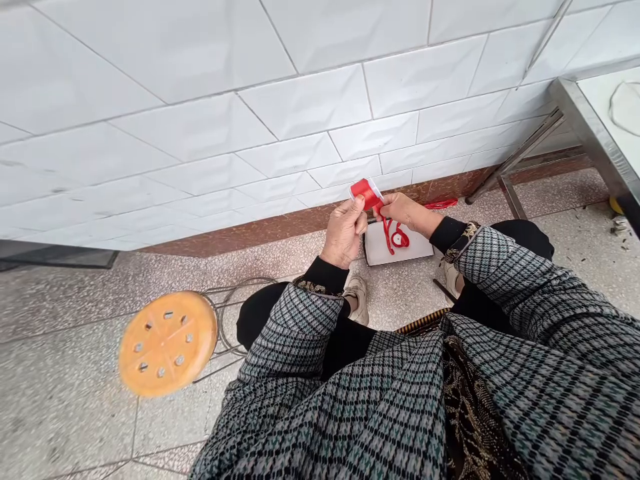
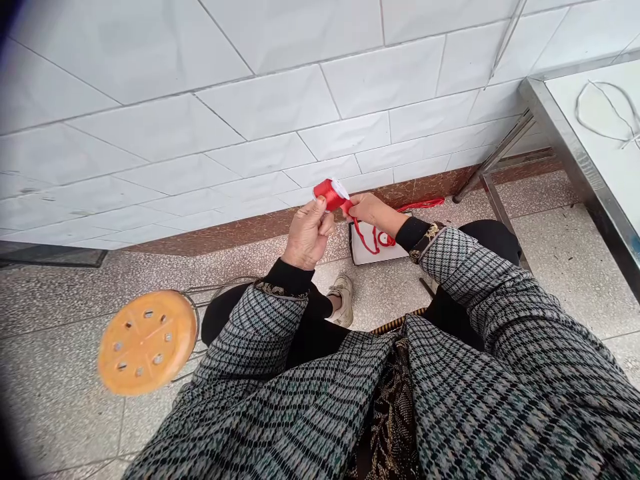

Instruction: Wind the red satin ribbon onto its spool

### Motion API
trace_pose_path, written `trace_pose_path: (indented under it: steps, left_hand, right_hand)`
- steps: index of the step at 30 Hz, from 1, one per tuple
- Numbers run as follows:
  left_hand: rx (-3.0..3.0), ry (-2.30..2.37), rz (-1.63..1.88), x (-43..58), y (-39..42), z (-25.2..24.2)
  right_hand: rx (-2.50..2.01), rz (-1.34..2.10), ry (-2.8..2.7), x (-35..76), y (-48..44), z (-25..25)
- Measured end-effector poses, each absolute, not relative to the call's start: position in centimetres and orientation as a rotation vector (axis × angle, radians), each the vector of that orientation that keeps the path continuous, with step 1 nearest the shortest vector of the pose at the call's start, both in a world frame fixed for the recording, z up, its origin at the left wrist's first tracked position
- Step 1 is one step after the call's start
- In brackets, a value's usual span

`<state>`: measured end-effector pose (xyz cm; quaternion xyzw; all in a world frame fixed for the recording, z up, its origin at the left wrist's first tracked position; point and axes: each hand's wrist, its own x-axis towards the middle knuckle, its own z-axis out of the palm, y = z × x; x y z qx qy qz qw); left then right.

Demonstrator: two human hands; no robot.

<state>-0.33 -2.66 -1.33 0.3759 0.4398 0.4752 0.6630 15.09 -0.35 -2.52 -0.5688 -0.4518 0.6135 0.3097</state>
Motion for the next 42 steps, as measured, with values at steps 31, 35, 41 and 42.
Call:
trace_pose_path:
  steps: [31,35,41,42]
  left_hand:
    - [1.697,1.281,1.191,-2.9,-0.8,-0.7]
    - [1.932,1.188,1.069,-3.1,-0.7,-1.0]
    - [2.164,1.16,0.997,-3.0,-0.5,-1.7]
    - [2.214,1.216,1.001,-3.1,-0.4,-1.8]
  right_hand:
    - [-0.673,1.937,-1.093,15.6,-2.3,-0.5]
    - [-0.652,1.954,-1.016,16.0,-2.1,-0.2]
    - [-0.627,2.053,-0.872,16.7,-1.9,0.5]
    - [-0.631,2.081,-0.859,16.9,-1.9,0.5]
